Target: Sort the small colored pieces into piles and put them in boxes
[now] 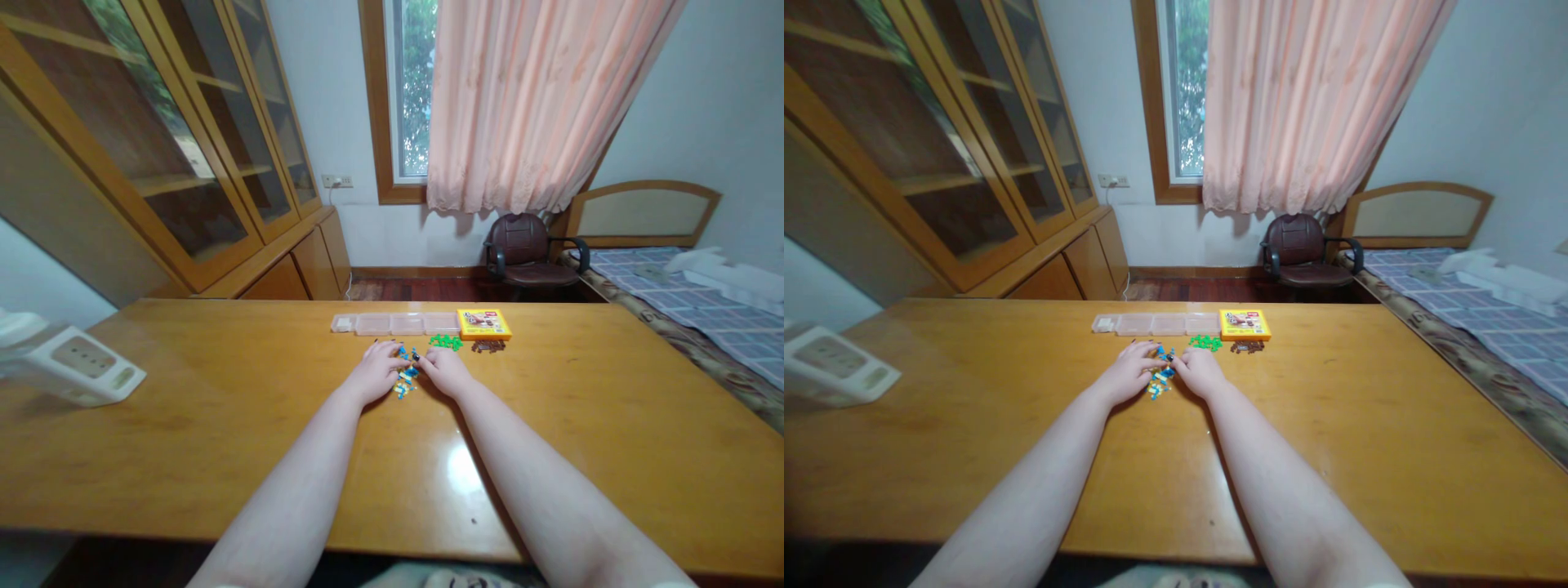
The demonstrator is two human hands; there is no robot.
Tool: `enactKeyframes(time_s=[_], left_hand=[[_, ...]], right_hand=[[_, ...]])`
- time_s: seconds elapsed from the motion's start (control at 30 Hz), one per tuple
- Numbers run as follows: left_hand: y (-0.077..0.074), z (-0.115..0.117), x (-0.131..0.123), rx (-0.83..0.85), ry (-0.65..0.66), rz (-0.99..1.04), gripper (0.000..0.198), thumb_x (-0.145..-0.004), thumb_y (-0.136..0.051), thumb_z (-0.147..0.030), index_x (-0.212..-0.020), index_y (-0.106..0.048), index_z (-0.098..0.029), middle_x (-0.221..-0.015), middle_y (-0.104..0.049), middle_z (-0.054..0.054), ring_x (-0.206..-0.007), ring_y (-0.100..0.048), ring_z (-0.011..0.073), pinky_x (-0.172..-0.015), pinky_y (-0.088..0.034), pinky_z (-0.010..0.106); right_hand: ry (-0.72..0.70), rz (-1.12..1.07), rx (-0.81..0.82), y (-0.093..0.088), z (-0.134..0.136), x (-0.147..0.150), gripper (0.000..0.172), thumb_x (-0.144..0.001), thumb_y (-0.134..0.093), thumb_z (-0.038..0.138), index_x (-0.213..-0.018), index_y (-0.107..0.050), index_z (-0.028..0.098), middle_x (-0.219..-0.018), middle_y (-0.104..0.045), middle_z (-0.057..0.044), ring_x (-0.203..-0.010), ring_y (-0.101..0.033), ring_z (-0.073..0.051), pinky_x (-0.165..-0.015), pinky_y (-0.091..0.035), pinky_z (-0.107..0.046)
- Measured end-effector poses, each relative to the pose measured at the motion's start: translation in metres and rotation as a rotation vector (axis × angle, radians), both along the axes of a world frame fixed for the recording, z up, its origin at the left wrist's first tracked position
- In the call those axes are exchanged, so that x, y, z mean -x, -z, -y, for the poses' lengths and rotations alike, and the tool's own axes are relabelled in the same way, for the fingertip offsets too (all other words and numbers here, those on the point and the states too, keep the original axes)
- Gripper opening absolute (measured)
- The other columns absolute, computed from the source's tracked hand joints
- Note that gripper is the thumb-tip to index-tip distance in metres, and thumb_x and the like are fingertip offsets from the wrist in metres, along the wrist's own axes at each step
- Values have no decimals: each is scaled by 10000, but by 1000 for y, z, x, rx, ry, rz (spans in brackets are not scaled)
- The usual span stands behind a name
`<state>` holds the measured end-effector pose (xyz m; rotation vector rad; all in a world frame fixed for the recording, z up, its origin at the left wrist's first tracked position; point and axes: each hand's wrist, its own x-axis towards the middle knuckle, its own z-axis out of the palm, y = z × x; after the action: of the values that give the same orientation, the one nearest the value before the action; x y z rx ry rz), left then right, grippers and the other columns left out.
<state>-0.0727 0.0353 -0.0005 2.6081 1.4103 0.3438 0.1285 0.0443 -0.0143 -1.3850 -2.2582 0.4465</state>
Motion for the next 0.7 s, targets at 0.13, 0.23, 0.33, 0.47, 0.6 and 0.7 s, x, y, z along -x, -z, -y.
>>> enactKeyframes(time_s=[0.13, 0.23, 0.33, 0.47, 0.6, 0.7], left_hand=[[0, 1, -1, 40, 31, -12, 411, -788, -514, -151, -1134, -661, -319, -1368, -498, 34, -1300, -382, 251, -1120, -229, 480], [-1, 1, -2, 45, 19, -21, 405, -796, -500, -157, -1131, -665, -312, -1366, -502, 40, -1299, -384, 254, -1115, -236, 483], [-3, 1, 0, 8, -24, -34, 378, -803, -485, -167, -1099, -688, -286, -1348, -519, 55, -1282, -407, 262, -1106, -258, 476], [-9, 0, 5, -51, -114, -68, 329, -795, -478, -166, -961, -744, -267, -1278, -579, 62, -1240, -449, 281, -1084, -289, 493], [-13, 2, 6, -103, -199, -79, 304, -790, -473, -160, -828, -764, -241, -1197, -629, 73, -1199, -479, 296, -1063, -301, 517], [-14, 5, 2, -99, -119, -23, 327, -787, -471, -144, -930, -744, -255, -1204, -626, 56, -1187, -492, 253, -1065, -318, 472]], right_hand=[[105, -48, 2, 1, -3, -3, 478, -964, -351, 380, -766, -729, 165, -748, -640, -54, -725, -552, -142, -669, -351, -239], [177, -80, 6, 3, -5, -5, 501, -967, -335, 402, -769, -731, 167, -789, -663, -63, -736, -568, -146, -679, -362, -241], [188, -52, 4, 2, -5, -5, 513, -960, -344, 428, -740, -732, 175, -765, -670, -61, -724, -571, -150, -668, -358, -244], [196, 1, -8, -3, -2, -4, 528, -954, -350, 435, -688, -725, 175, -715, -662, -57, -670, -555, -145, -628, -339, -247], [192, 26, -54, -5, -1, -5, 555, -954, -337, 447, -644, -707, 173, -670, -641, -51, -638, -534, -136, -604, -324, -245], [192, 10, -44, -3, -3, -6, 561, -957, -326, 463, -675, -716, 176, -690, -648, -55, -655, -542, -140, -614, -332, -245]])
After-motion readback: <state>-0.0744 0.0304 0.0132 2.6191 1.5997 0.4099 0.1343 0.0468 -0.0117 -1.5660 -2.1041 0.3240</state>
